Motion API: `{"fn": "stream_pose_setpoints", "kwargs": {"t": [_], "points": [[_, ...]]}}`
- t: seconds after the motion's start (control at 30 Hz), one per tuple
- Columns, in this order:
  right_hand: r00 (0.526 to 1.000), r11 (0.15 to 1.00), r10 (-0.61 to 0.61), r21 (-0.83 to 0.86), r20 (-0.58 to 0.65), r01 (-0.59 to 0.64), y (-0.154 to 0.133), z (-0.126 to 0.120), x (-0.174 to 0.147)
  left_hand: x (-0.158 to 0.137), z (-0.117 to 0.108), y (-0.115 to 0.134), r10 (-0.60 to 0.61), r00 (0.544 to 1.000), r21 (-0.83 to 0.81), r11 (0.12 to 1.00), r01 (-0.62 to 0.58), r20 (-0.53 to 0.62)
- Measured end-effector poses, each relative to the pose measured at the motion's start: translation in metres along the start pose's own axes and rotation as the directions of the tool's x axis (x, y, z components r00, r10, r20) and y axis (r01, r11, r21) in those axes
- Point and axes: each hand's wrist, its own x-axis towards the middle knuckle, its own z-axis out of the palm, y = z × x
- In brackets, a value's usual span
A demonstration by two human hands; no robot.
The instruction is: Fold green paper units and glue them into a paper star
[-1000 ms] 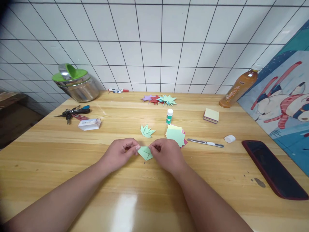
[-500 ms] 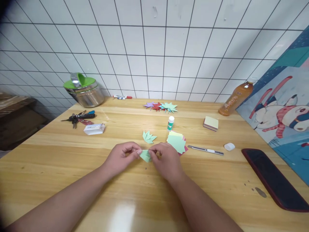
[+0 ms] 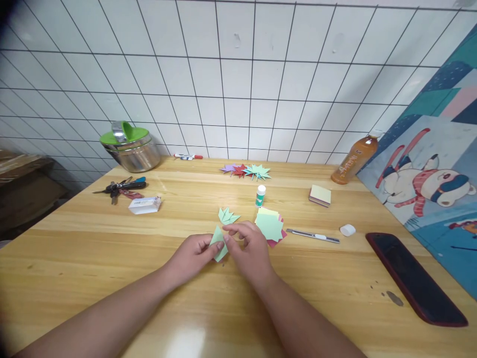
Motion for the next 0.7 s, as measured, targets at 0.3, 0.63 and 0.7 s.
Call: {"fn": "stream_pose_setpoints", "kwargs": {"t": [0.3, 0.63, 0.7], "points": [[0.987, 0.947, 0.135, 0.281, 0.084, -0.154, 0.0007, -0.0005, 0.0016, -0.0051, -0.0003, 0.0032, -0.002, 0.993, 0.200, 0.980, -0.021, 0.114], [0.936, 0.790, 0.245, 0.507, 0.253, -0.344, 0.0005, -0.0029, 0.0029, -0.0050, -0.0023, 0.0016, -0.021, 0.963, -0.123, 0.991, 0.056, 0.267], [0.939, 0.815, 0.238, 0.476, 0.246, -0.331, 0.0011, -0.0030, 0.0031, -0.0045, -0.0023, 0.0011, -0.027, 0.962, -0.174, 0.982, 0.076, 0.271]]}}
